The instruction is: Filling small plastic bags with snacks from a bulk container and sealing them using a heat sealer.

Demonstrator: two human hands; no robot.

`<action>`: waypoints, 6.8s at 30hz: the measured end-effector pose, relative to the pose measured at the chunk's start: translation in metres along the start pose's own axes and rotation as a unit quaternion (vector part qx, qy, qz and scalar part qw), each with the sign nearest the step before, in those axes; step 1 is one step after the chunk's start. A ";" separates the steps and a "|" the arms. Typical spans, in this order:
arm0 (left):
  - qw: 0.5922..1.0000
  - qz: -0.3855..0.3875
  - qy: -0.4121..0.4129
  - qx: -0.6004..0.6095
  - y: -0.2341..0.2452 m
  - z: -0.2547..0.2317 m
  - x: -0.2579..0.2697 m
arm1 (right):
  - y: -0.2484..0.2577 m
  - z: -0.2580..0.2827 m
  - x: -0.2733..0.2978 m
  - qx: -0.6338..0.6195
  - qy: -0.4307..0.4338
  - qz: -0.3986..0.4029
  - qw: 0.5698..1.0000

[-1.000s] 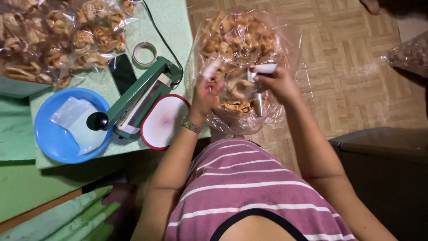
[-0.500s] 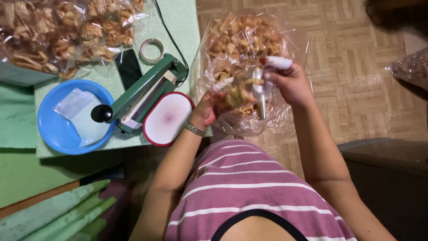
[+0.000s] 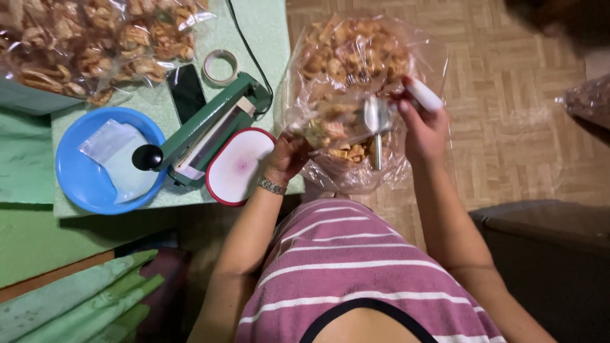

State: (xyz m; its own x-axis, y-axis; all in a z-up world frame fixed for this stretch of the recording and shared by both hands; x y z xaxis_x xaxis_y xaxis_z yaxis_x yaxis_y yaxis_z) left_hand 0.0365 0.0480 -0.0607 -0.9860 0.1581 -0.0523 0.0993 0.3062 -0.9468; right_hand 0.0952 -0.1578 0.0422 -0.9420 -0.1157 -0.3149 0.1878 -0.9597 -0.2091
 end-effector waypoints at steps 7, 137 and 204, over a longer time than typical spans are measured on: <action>0.992 -0.030 -0.002 -0.119 0.012 -0.005 0.000 | -0.024 0.041 0.004 0.188 -0.052 0.135 0.971; 0.824 -0.288 -0.053 -0.486 0.002 -0.058 0.127 | 0.039 -0.265 0.075 0.629 -0.299 0.362 0.619; 0.869 -0.198 0.010 -0.454 0.028 -0.063 0.089 | 0.032 -0.121 0.014 0.415 -0.308 0.120 0.848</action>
State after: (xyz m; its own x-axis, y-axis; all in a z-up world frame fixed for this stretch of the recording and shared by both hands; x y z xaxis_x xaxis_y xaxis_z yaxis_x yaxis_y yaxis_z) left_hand -0.0399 0.1296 -0.0716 -0.9654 -0.1154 0.2339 -0.1742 0.9527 -0.2490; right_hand 0.1216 -0.1594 -0.0812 -0.9193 -0.1991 0.3395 0.3742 -0.7093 0.5973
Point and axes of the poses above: each hand's wrist, its own x-axis away from the middle knuckle, its own y-axis out of the back of the hand, z = x × y, the point moved 5 cm from there along -x, towards the middle knuckle
